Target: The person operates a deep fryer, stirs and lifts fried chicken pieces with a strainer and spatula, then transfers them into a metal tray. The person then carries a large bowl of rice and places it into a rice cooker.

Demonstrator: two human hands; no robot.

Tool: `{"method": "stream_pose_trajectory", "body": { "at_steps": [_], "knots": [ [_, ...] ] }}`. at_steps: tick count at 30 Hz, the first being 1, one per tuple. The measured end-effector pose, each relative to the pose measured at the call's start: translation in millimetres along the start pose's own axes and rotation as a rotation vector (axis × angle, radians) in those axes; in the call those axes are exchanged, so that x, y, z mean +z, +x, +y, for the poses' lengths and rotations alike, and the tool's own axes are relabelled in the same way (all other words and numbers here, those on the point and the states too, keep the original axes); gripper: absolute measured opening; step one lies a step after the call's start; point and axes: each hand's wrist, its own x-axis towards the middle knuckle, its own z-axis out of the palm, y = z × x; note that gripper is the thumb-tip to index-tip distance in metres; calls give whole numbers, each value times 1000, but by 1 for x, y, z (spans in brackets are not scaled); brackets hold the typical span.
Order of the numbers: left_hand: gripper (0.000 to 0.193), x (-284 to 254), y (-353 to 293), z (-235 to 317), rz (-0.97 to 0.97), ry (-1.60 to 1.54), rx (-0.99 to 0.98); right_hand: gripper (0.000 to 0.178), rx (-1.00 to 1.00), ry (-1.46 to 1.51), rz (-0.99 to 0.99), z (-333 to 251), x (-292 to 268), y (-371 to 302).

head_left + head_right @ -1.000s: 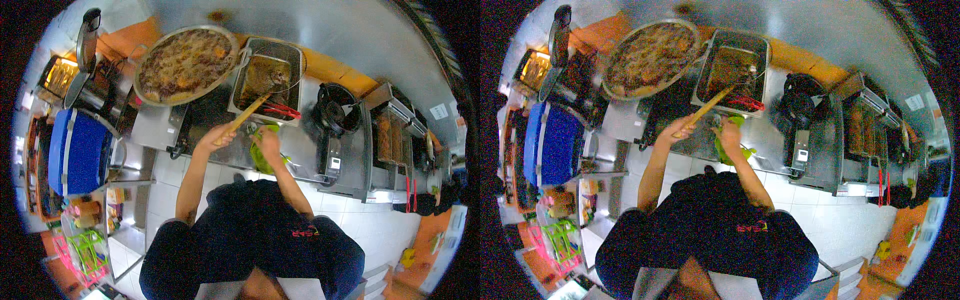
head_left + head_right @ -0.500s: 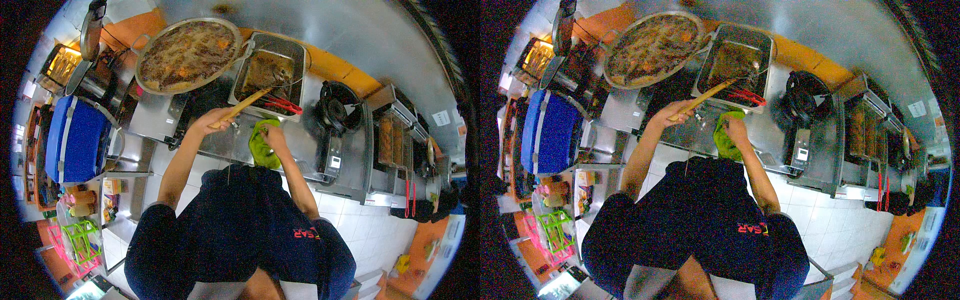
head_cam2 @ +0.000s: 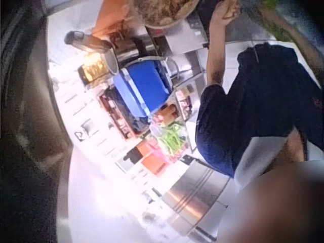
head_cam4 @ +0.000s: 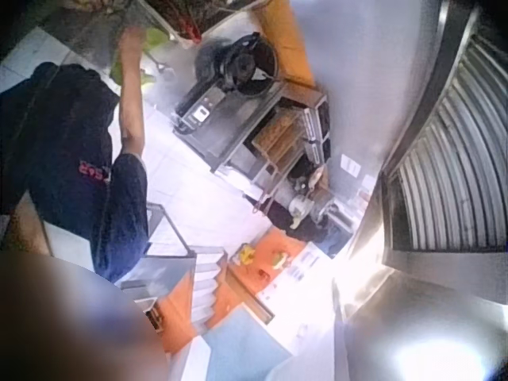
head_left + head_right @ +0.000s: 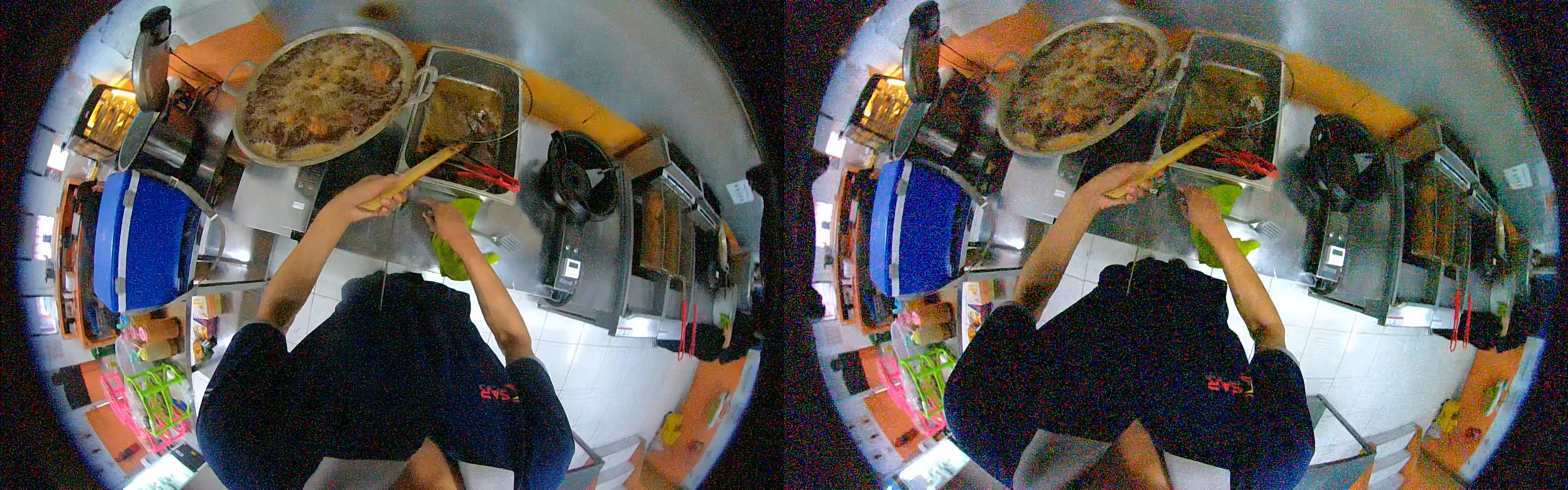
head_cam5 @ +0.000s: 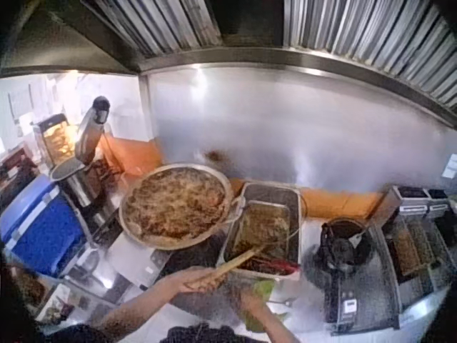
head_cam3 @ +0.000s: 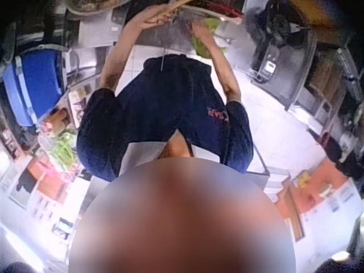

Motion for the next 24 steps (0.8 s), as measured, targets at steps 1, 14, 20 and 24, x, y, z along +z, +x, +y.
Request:
{"method": "stream_pose_trajectory", "body": {
  "at_steps": [1,14,20,24],
  "knots": [
    [39,-5,-2,3,5,-3,3,49,27,-15,-31,-2,3,10],
    [37,-50,-38,23,-36,47,39,47,111,-65,-227,-37,73,72],
    [35,-66,-42,23,-45,119,109,31,65,-234,-65,-32,93,74],
    [36,-82,-32,26,-89,147,80,37,124,-276,-51,-22,101,70]
  ]
}}
